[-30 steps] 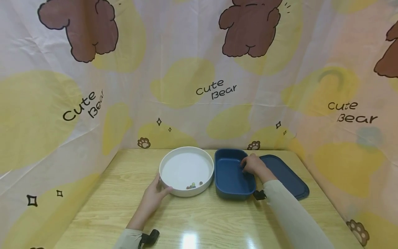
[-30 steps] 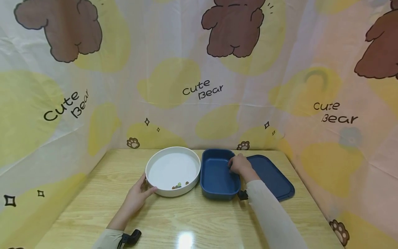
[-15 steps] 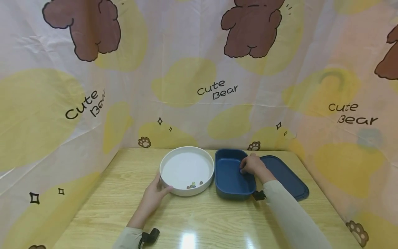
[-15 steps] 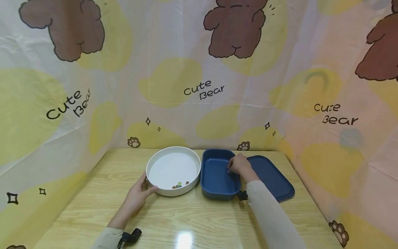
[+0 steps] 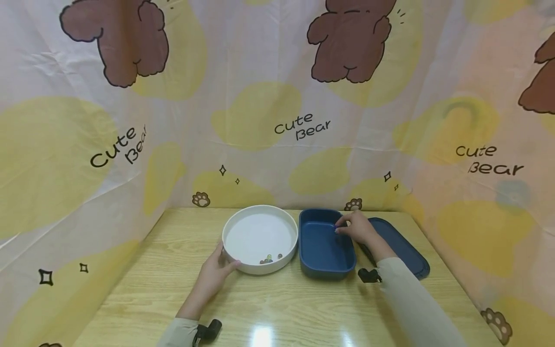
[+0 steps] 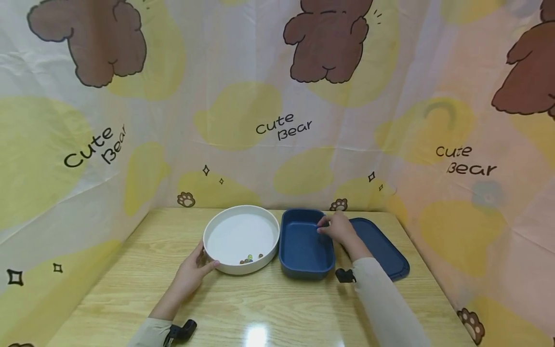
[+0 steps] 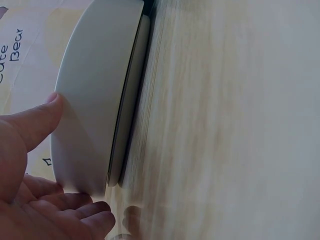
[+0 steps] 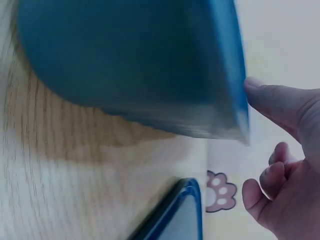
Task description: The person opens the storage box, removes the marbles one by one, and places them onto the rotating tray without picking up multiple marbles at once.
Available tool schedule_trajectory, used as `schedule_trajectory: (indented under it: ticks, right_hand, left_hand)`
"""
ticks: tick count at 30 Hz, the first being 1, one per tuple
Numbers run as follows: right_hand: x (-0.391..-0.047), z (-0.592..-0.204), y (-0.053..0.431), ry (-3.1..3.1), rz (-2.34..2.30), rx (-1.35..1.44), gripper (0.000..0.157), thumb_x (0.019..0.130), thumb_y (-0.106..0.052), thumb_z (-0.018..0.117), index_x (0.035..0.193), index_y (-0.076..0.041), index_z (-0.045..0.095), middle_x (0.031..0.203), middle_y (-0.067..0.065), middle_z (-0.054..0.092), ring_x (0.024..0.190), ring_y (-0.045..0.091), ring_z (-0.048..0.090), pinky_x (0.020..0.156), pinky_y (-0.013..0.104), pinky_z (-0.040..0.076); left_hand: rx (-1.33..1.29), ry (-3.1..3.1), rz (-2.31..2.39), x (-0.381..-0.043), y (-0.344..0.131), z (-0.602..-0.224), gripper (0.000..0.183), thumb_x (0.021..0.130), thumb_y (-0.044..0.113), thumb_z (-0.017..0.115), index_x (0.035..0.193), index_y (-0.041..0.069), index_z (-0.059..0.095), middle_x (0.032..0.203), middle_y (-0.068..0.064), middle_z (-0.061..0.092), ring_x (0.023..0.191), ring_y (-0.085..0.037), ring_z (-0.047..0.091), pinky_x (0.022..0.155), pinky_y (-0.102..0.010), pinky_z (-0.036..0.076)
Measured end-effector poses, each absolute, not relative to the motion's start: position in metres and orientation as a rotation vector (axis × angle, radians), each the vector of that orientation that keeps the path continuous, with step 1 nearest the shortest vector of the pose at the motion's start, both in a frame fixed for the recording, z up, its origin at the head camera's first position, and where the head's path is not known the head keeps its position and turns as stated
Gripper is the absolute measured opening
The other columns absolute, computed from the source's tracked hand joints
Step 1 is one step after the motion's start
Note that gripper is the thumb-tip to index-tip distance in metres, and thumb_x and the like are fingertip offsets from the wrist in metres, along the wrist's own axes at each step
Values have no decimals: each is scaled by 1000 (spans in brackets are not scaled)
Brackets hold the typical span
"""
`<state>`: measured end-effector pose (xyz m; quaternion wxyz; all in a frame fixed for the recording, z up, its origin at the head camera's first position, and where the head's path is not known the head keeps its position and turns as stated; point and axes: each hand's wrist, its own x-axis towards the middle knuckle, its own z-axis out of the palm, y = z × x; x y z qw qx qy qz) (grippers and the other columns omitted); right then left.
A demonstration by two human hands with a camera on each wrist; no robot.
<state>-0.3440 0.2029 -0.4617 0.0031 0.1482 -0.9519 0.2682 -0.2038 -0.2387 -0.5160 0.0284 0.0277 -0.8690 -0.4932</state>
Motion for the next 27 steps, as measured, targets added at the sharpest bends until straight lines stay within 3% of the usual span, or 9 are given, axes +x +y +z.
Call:
schedule_trajectory:
  ticks: [3,6,11,14,19,27]
  right_hand:
    - [-338,-453,205,-2969,910,451,19,86,-29,73,100,-16,74,143,28,37,121,45,49,88,56,50]
    - [-332,-446,204,-2949,950,428,23,87,-33,71,105,-18,72,137,20,48,121,43,50,90,56,50]
    - [-319,-436,195,-2892,1034,393,25,88,-35,69,108,-20,70,123,10,61,105,30,56,83,46,52]
    - [-313,-432,187,-2854,1110,375,23,88,-34,69,107,-21,70,108,9,63,86,23,54,69,36,49]
    - [-307,-430,173,-2801,1202,384,21,88,-32,70,106,-21,70,70,6,45,57,21,40,50,30,36]
    - [-302,-427,147,-2741,1266,382,15,87,-31,71,101,-24,71,69,1,42,61,20,38,54,29,32]
  left_hand:
    - [88,-2694,-1508,-205,-238,-515,98,86,42,69,155,6,9,159,-16,17,144,-33,24,118,-47,25]
    - [87,-2699,-1505,-205,-238,-514,98,86,42,69,154,5,8,159,-16,16,144,-34,24,118,-47,25]
    - [82,-2694,-1519,-206,-239,-516,99,86,42,70,155,6,9,159,-16,16,144,-35,24,118,-48,26]
    - [86,-2686,-1524,-206,-239,-517,99,86,44,70,155,7,9,159,-15,17,144,-35,25,118,-47,26]
    - [102,-2680,-1537,-204,-239,-518,97,86,42,70,155,8,10,159,-15,17,144,-35,25,117,-48,27]
    - [97,-2704,-1526,-203,-238,-517,97,86,42,69,155,10,9,159,-15,17,144,-35,25,117,-48,27]
